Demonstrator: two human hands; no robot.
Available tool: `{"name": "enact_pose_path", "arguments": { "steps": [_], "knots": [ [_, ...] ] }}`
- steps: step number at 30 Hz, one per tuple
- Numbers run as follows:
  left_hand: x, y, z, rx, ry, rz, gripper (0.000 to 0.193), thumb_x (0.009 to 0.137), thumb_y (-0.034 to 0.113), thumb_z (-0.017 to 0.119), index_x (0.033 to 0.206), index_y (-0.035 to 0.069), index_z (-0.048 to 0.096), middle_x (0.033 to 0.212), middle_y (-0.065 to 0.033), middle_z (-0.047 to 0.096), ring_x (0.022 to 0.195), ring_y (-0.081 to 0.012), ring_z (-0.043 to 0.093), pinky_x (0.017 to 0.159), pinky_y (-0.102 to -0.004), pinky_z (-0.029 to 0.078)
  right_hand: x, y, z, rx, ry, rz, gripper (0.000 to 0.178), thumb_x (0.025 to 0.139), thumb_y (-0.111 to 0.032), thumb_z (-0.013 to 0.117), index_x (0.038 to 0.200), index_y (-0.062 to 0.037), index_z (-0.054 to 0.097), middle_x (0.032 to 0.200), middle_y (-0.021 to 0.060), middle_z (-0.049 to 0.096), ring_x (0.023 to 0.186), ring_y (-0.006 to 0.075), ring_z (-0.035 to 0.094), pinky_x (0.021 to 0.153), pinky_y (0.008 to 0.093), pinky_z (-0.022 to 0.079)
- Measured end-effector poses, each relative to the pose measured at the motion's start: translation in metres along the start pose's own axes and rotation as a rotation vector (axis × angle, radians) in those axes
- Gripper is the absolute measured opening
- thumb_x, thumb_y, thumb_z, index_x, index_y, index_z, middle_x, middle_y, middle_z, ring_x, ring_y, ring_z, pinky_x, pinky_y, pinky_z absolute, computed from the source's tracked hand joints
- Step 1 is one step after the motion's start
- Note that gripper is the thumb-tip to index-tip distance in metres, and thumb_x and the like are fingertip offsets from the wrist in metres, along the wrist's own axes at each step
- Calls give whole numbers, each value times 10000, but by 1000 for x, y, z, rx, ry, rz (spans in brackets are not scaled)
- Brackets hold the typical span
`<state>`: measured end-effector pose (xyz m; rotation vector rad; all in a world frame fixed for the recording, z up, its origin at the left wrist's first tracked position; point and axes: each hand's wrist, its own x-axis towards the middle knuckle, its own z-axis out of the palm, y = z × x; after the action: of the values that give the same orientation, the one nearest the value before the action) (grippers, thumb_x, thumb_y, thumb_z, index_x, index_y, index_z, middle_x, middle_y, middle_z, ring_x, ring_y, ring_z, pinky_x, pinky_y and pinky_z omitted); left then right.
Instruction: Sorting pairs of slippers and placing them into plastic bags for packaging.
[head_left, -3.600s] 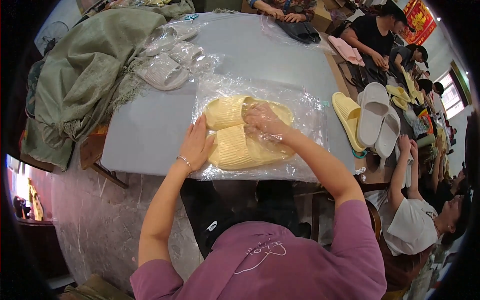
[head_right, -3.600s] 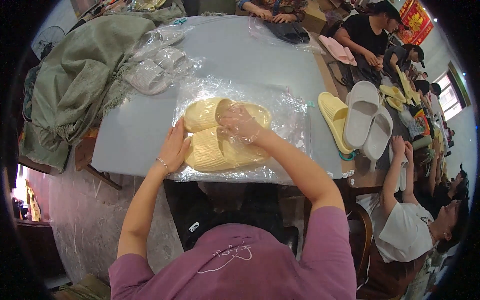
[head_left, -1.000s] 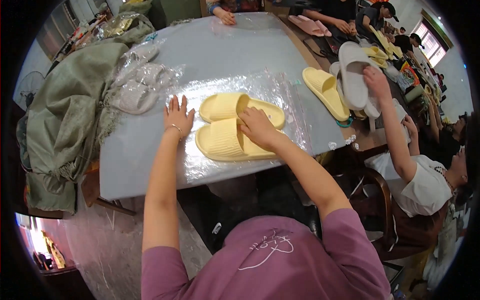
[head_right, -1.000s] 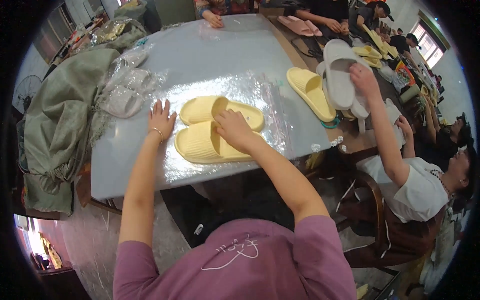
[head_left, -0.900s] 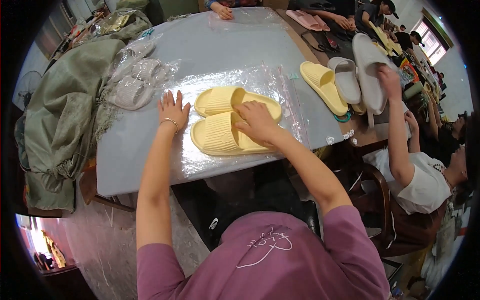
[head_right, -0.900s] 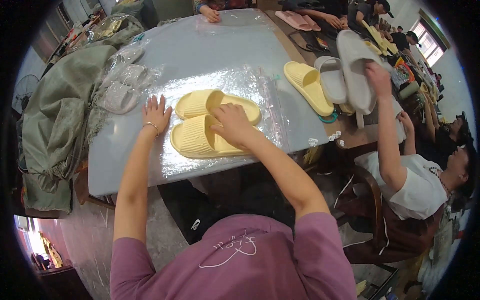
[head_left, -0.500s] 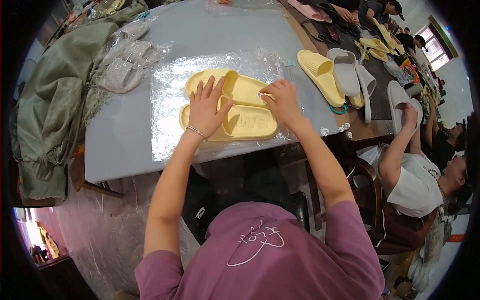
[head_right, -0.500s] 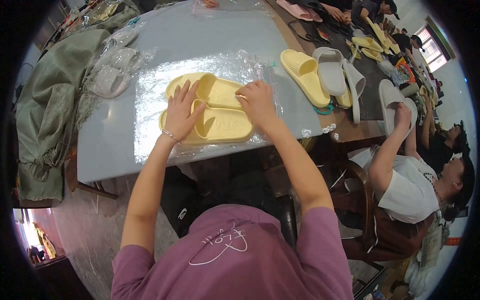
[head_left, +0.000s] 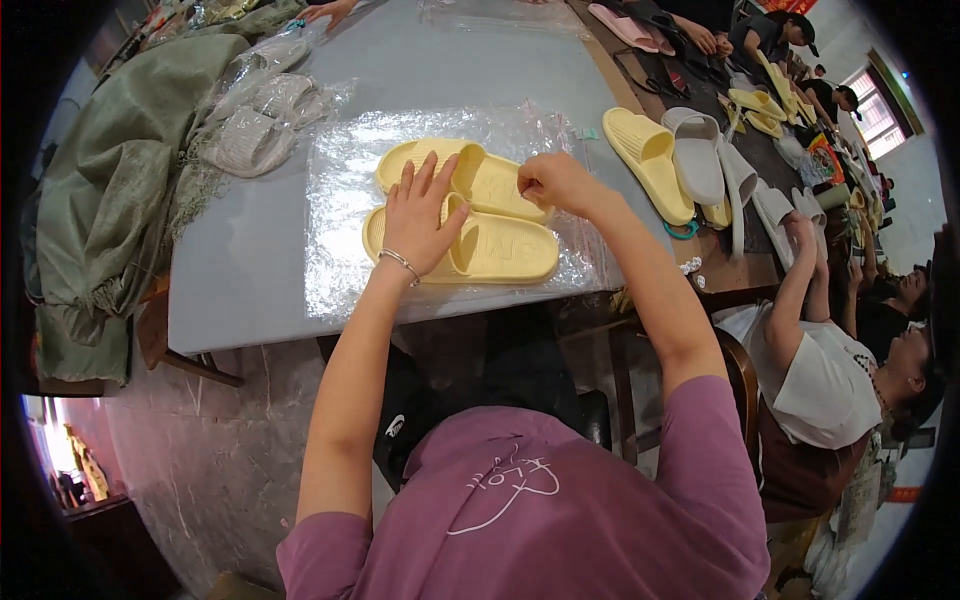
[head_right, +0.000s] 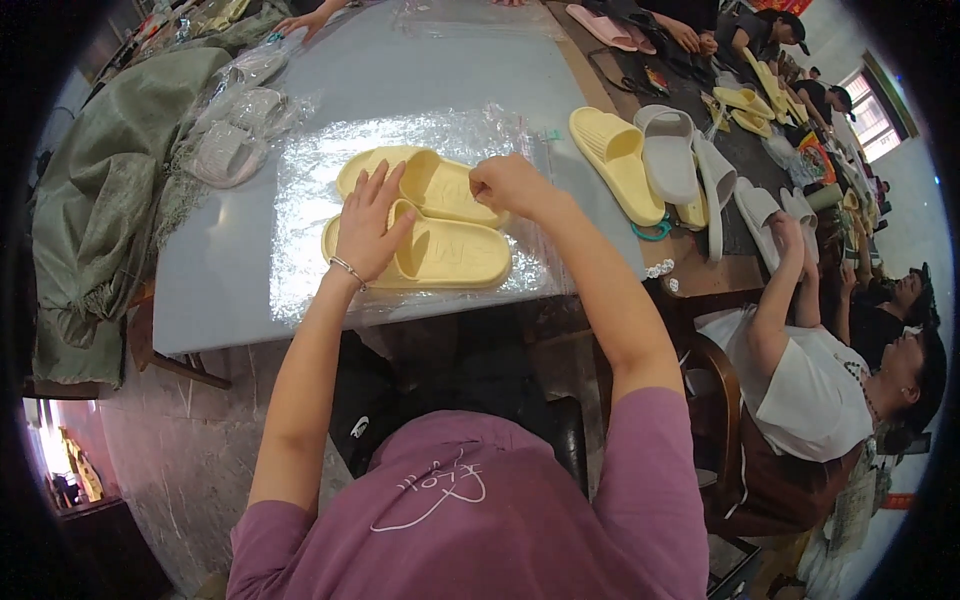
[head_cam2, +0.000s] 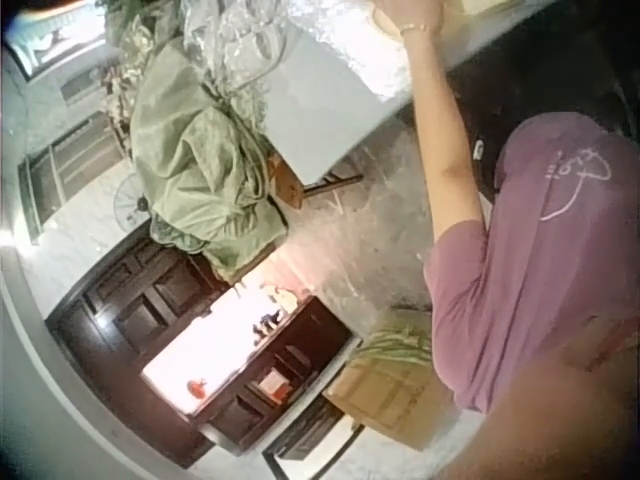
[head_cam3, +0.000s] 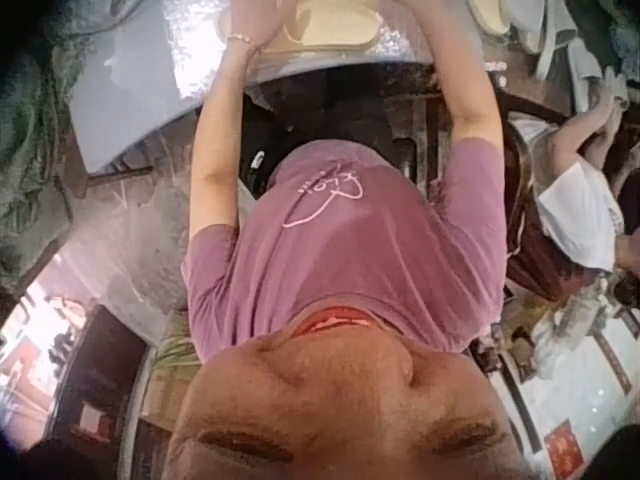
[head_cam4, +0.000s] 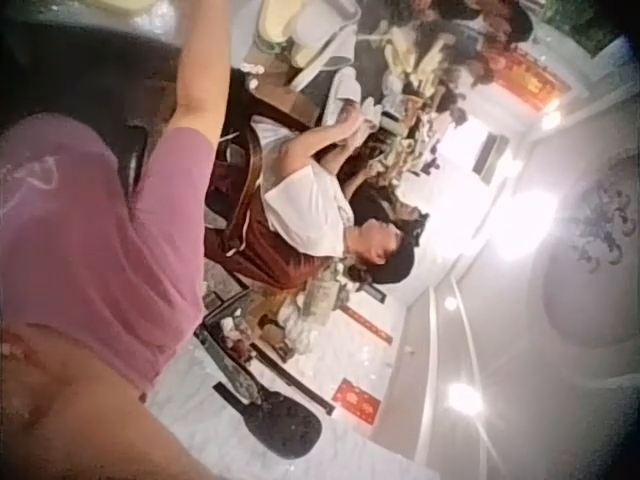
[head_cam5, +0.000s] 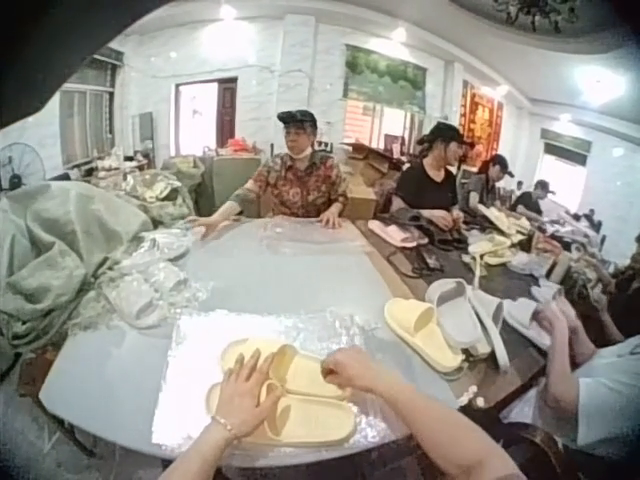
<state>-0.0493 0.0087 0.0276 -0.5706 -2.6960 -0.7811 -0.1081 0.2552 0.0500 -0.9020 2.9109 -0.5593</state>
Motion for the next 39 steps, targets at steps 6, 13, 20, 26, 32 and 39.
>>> {"name": "enact_pose_path", "arguments": {
  "steps": [6,13,20,26,32,39],
  "knots": [
    [-2,-1,-2,13,3,5,624,837,397,506,1395,214,297,1431,-128,285,1316,-390,224,1055,-512,189,2,-1,-4,24,-108,-9,118,697,-108,600,798,-54,625,801,119,625,774,274,606,677,358,482],
    [-1,1,-4,-19,7,23,619,833,368,522,1390,204,307,1421,-133,304,1310,-392,237,1052,-509,197,-8,2,3,114,32,-66,91,713,-120,598,771,-50,603,784,105,600,795,281,572,697,369,463],
    [0,13,-7,-7,-27,21,609,815,294,535,1377,187,327,1413,-133,318,1302,-391,253,1042,-495,225,-32,-10,18,32,332,-56,120,745,-119,603,827,-34,585,875,106,586,868,294,540,732,367,449],
    [1,10,-6,-17,-26,50,621,788,225,529,1372,171,327,1416,-141,306,1301,-394,252,1045,-484,228,-146,-14,-13,156,729,432,168,785,-160,646,849,-10,602,839,101,605,834,244,570,749,325,441],
    [6,10,-6,-33,-25,51,631,783,212,535,1375,154,325,1410,-152,311,1294,-397,261,1047,-475,232,-233,32,-11,247,565,646,194,716,-180,697,790,-5,658,733,136,622,718,267,591,692,369,456],
    [-5,-21,-30,-434,-71,-41,566,900,316,466,1389,88,296,1442,-187,246,1345,-361,179,1085,-412,178,-153,-32,-36,-431,421,638,275,626,-185,749,807,-45,595,884,96,587,898,289,539,758,386,416]
  ]
}}
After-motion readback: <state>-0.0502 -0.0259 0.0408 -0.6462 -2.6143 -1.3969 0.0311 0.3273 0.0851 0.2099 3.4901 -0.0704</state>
